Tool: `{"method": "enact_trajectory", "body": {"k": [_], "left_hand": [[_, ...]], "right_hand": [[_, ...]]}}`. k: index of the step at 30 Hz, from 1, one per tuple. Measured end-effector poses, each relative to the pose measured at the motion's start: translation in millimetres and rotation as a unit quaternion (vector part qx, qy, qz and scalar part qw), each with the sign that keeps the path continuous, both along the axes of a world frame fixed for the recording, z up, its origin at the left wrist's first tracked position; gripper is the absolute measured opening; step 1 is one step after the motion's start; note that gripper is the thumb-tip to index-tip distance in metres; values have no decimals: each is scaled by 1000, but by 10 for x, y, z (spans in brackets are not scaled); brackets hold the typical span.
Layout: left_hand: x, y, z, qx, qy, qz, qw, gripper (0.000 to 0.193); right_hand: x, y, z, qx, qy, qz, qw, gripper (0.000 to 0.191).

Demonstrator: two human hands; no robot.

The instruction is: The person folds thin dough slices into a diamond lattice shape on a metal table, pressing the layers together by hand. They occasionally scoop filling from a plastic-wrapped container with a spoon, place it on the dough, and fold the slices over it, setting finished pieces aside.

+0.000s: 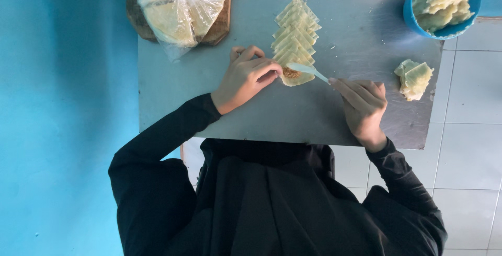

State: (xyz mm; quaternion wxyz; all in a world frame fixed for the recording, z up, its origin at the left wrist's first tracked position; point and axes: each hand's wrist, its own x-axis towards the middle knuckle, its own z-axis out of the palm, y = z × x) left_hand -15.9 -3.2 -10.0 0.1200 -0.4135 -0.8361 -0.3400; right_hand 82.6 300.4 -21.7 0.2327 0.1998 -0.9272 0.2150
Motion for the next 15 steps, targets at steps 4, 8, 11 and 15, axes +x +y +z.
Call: {"method": "enact_trajectory", "body": {"k": [4, 8, 11, 15], "left_hand": [[-7, -12, -12, -1, -5, -7, 1000, 20], [17, -16, -25, -6, 1, -9, 1000, 20], [14, -9, -32, -2, 8, -8, 1000, 21], [34, 1, -44, 0, 13, -3, 1000, 21]], "right_hand": [[6, -9, 8, 0, -5, 0, 1000, 28], [-16, -21, 42, 14, 5, 20, 1000, 26], [-60, -22, 105, 33, 24, 28, 999, 25], [-64, -24, 222, 109, 51, 52, 991, 23]]}}
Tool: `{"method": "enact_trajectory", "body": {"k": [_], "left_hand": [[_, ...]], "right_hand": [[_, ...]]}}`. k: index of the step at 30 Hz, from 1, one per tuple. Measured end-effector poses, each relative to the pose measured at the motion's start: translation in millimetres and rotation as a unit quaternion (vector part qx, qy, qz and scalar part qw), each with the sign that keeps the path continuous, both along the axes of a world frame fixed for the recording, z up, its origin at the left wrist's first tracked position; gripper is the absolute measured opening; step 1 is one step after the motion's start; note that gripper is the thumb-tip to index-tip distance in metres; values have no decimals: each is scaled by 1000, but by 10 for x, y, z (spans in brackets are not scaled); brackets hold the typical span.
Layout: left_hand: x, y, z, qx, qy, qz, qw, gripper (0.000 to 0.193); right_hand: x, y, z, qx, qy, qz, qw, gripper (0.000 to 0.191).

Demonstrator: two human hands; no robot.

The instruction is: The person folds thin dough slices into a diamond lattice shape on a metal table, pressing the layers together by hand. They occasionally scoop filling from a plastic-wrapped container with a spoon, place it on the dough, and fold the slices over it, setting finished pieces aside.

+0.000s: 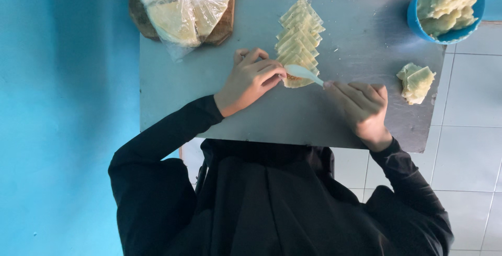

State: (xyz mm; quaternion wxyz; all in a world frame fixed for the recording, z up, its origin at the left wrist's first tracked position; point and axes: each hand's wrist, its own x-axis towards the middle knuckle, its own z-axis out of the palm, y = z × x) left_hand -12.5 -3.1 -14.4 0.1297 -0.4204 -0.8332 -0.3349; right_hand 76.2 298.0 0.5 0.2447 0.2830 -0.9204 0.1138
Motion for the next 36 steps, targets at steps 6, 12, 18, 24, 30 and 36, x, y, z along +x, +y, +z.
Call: {"method": "enact_trajectory", "body": {"k": [6, 12, 18, 24, 30, 36], "left_hand": [[1, 1, -12, 2, -12, 3, 1000, 21], [21, -10, 5, 1, -21, 6, 1000, 22], [45, -1, 5, 0, -26, 12, 1000, 23], [44, -4, -28, 5, -26, 15, 1000, 23], [47, 11, -54, 1, -8, 19, 1000, 22], [51, 29, -44, -9, -12, -1, 1000, 25]], "right_hand": [[110, 2, 62, 49, 21, -9, 999, 28], [144, 23, -16, 39, 16, -22, 999, 28], [169, 41, -95, 83, 51, -12, 995, 26], [303, 167, -315, 152, 116, -15, 981, 26], [-12, 285, -348, 95, 195, -59, 974, 27], [-829, 90, 310, 126, 161, -80, 976, 27]]}}
